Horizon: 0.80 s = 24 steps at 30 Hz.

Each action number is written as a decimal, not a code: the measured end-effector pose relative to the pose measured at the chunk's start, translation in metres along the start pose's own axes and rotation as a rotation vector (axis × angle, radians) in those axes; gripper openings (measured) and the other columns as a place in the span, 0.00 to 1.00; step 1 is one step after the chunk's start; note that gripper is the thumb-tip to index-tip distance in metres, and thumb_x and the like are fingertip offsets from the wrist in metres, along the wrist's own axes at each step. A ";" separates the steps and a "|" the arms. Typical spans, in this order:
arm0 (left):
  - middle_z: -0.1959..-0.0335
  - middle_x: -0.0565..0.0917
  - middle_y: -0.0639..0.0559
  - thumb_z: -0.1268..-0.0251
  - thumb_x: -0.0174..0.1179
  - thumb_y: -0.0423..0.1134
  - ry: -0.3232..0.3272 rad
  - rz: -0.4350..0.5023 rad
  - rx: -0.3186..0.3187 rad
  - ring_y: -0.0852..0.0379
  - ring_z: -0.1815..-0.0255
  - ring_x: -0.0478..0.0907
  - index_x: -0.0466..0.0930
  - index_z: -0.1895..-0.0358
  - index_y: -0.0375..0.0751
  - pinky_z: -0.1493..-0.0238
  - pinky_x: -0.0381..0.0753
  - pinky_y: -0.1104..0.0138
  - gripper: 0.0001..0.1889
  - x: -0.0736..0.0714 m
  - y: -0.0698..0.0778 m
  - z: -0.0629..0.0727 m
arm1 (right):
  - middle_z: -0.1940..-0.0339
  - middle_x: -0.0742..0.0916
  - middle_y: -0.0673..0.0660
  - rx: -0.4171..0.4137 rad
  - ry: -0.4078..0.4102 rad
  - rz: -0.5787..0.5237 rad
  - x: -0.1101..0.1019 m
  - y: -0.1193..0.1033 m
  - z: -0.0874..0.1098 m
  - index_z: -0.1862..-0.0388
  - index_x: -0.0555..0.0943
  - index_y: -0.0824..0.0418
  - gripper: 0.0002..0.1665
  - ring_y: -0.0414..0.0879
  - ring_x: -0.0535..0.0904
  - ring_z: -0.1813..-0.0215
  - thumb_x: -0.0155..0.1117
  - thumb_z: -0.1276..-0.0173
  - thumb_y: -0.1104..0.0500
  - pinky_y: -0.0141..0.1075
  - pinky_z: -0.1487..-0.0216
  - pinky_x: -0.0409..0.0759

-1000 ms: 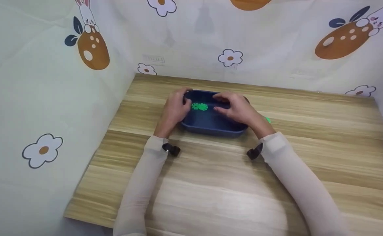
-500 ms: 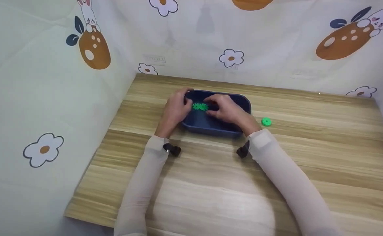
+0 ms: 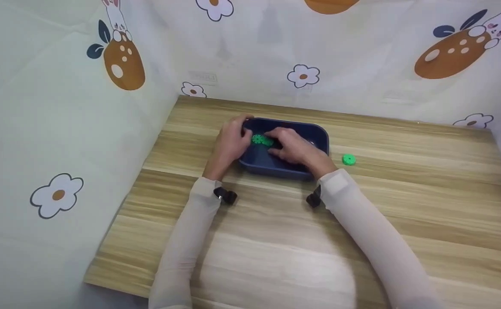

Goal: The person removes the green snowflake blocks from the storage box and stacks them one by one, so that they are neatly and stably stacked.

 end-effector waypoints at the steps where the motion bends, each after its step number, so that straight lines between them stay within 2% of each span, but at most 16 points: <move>1: 0.35 0.86 0.44 0.25 0.59 0.35 -0.001 -0.001 -0.003 0.50 0.36 0.83 0.82 0.31 0.47 0.34 0.83 0.52 0.22 0.000 0.000 0.000 | 0.36 0.87 0.67 -0.023 0.007 -0.007 0.003 0.006 -0.001 0.29 0.80 0.71 0.30 0.58 0.83 0.32 0.72 0.26 0.60 0.51 0.27 0.79; 5: 0.35 0.86 0.43 0.25 0.59 0.35 0.000 -0.001 -0.007 0.49 0.37 0.83 0.82 0.31 0.47 0.34 0.83 0.52 0.22 0.000 0.000 0.000 | 0.39 0.88 0.65 -0.048 0.024 -0.011 0.005 0.011 -0.002 0.31 0.82 0.70 0.28 0.56 0.84 0.36 0.72 0.25 0.59 0.49 0.29 0.81; 7: 0.34 0.86 0.43 0.25 0.59 0.35 -0.003 0.000 -0.010 0.50 0.36 0.83 0.82 0.31 0.47 0.34 0.83 0.52 0.22 0.000 0.000 0.000 | 0.40 0.88 0.65 -0.036 0.023 -0.011 0.005 0.010 -0.003 0.32 0.83 0.70 0.27 0.56 0.84 0.36 0.72 0.25 0.59 0.49 0.29 0.81; 9: 0.34 0.86 0.43 0.25 0.59 0.35 -0.004 0.000 -0.012 0.50 0.36 0.83 0.82 0.31 0.47 0.34 0.83 0.52 0.22 0.000 0.000 0.000 | 0.40 0.88 0.67 0.006 0.019 0.015 0.000 -0.001 -0.001 0.33 0.83 0.71 0.26 0.60 0.84 0.36 0.72 0.26 0.62 0.53 0.29 0.80; 17: 0.35 0.86 0.44 0.26 0.59 0.34 0.004 0.000 0.002 0.50 0.37 0.83 0.83 0.32 0.48 0.34 0.83 0.52 0.22 0.000 0.000 0.000 | 0.45 0.89 0.66 0.058 0.035 0.071 0.000 -0.002 0.001 0.38 0.87 0.68 0.21 0.58 0.85 0.43 0.73 0.27 0.61 0.51 0.34 0.83; 24: 0.36 0.86 0.44 0.27 0.59 0.34 0.009 0.007 0.015 0.49 0.34 0.83 0.83 0.32 0.47 0.33 0.82 0.52 0.22 0.000 0.000 0.001 | 0.47 0.87 0.65 0.084 0.021 0.073 -0.002 -0.002 0.003 0.37 0.87 0.66 0.22 0.57 0.83 0.48 0.73 0.27 0.59 0.52 0.40 0.83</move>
Point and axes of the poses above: each hand's wrist, its own z-axis away from the middle knuckle, its own x-axis out of the palm, y = z × x, the point moved 3 cm from there along -z, towards the middle knuckle
